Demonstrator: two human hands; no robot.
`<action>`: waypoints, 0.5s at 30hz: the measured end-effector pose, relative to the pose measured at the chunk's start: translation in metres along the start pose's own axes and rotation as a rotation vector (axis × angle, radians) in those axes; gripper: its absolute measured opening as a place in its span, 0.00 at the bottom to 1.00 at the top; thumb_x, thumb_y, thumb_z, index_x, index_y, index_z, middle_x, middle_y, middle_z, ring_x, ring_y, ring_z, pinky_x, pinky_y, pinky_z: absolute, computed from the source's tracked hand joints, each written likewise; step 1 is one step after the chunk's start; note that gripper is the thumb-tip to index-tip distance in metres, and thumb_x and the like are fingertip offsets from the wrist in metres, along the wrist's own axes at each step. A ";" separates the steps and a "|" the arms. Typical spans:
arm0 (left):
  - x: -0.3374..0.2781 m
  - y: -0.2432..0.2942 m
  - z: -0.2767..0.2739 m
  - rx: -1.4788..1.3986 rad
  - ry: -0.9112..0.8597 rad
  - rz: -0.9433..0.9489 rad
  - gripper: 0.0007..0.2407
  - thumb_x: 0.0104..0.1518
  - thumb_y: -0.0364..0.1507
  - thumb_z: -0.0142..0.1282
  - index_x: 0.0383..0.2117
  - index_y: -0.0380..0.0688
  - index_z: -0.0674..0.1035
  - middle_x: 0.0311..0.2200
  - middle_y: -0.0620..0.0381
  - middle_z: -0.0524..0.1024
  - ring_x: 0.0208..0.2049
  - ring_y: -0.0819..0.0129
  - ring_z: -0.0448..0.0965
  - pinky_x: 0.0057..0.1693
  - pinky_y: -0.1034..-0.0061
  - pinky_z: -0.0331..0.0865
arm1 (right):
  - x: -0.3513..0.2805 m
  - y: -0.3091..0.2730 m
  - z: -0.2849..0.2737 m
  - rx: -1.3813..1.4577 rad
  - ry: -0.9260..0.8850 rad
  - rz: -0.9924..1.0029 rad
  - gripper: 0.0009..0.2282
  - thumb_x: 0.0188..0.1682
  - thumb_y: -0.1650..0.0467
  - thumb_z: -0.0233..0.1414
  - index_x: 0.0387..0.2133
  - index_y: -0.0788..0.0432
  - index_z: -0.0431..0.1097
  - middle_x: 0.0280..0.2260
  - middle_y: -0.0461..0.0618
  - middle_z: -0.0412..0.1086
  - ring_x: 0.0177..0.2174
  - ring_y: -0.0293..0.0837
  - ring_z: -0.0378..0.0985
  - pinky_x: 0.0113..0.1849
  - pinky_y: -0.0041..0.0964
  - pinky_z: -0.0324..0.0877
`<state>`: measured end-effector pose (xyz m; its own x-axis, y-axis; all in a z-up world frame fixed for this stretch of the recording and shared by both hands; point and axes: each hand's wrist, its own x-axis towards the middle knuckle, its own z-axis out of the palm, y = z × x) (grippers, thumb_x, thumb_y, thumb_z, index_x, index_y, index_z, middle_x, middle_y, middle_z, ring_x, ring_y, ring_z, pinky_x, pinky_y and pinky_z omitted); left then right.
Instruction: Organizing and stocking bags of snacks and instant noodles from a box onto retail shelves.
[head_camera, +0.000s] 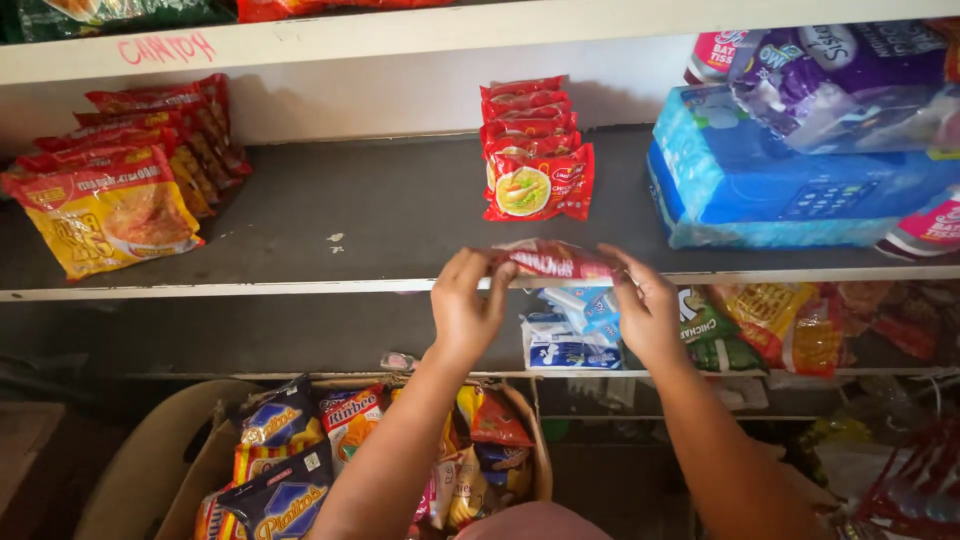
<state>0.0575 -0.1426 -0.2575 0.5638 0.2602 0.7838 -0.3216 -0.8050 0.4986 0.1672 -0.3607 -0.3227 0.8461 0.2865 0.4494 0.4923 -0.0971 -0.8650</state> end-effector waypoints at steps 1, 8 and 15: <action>0.001 0.003 0.000 -0.002 -0.001 0.003 0.05 0.57 0.25 0.66 0.31 0.39 0.79 0.31 0.51 0.78 0.32 0.56 0.80 0.40 0.66 0.73 | -0.006 0.002 0.001 -0.001 0.003 -0.001 0.17 0.54 0.78 0.47 0.55 0.58 0.73 0.37 0.50 0.75 0.33 0.38 0.74 0.38 0.34 0.68; 0.020 0.026 -0.005 -0.597 0.077 -0.433 0.08 0.62 0.28 0.59 0.31 0.37 0.74 0.22 0.61 0.75 0.22 0.82 0.72 0.29 0.80 0.69 | -0.006 -0.052 0.008 0.340 -0.084 -0.166 0.21 0.51 0.75 0.56 0.57 0.64 0.61 0.56 0.49 0.65 0.51 0.38 0.70 0.53 0.35 0.66; 0.056 0.073 -0.029 -0.842 0.124 -0.440 0.08 0.59 0.28 0.58 0.31 0.40 0.70 0.22 0.64 0.74 0.20 0.83 0.72 0.24 0.81 0.71 | 0.008 -0.123 -0.002 0.194 -0.091 -0.338 0.27 0.46 0.73 0.62 0.56 0.64 0.58 0.51 0.50 0.66 0.49 0.38 0.71 0.50 0.36 0.70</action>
<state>0.0437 -0.1713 -0.1670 0.6960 0.5412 0.4719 -0.5682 0.0133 0.8228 0.1138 -0.3485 -0.2124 0.6171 0.3556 0.7019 0.6849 0.1965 -0.7017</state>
